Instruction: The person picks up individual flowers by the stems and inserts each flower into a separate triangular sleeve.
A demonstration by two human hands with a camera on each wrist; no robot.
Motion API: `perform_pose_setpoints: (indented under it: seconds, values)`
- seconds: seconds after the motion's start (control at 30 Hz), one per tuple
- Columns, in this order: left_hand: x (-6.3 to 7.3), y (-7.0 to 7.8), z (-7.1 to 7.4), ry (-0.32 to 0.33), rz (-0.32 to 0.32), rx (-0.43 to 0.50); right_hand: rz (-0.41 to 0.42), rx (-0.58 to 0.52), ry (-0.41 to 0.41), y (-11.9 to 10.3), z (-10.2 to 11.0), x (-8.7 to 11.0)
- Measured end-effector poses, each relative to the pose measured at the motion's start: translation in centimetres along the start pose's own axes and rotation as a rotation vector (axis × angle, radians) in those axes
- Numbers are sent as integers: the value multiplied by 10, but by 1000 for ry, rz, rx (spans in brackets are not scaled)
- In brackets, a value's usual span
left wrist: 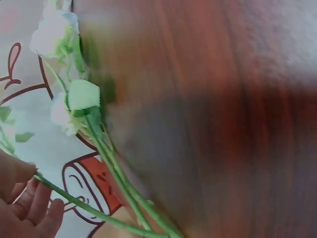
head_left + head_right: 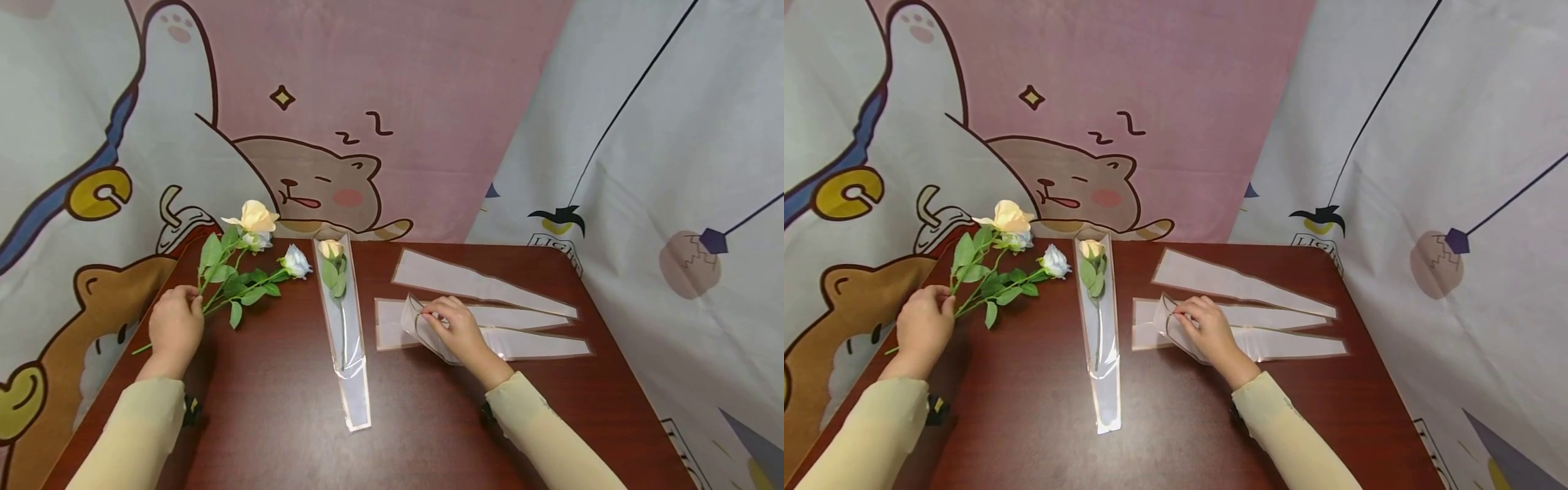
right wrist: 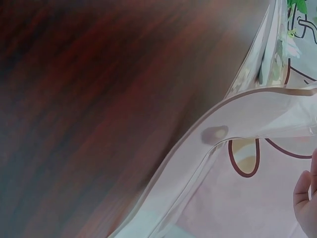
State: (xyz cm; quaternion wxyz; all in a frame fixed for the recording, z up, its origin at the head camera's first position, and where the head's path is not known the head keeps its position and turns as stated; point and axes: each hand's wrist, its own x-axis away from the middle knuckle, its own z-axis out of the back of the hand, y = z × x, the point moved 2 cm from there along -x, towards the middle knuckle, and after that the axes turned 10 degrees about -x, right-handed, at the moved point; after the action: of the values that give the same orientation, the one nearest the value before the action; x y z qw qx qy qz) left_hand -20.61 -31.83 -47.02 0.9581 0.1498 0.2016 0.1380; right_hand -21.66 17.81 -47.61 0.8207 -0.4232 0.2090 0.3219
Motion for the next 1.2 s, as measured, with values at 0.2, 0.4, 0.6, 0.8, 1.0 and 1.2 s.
perform_pose_setpoints:
  seconds: [0.2,0.4,0.6,0.8,1.0,1.2]
  values:
    - [0,22,13,80,73,133,3,7,11,-1,1,-2]
    - [3,50,22,193,80,316,-3,-2,23,-3,2,-4]
    - [10,76,24,298,52,505,2,-11,23,-4,-2,-5]
    - [20,102,15,163,160,898,-4,-12,35,-3,-4,-4]
    - [33,121,-6,14,350,1389,5,-13,19,-5,-5,-5]
    - [45,136,-19,-81,411,1491,3,-4,-1,-7,-6,-9]
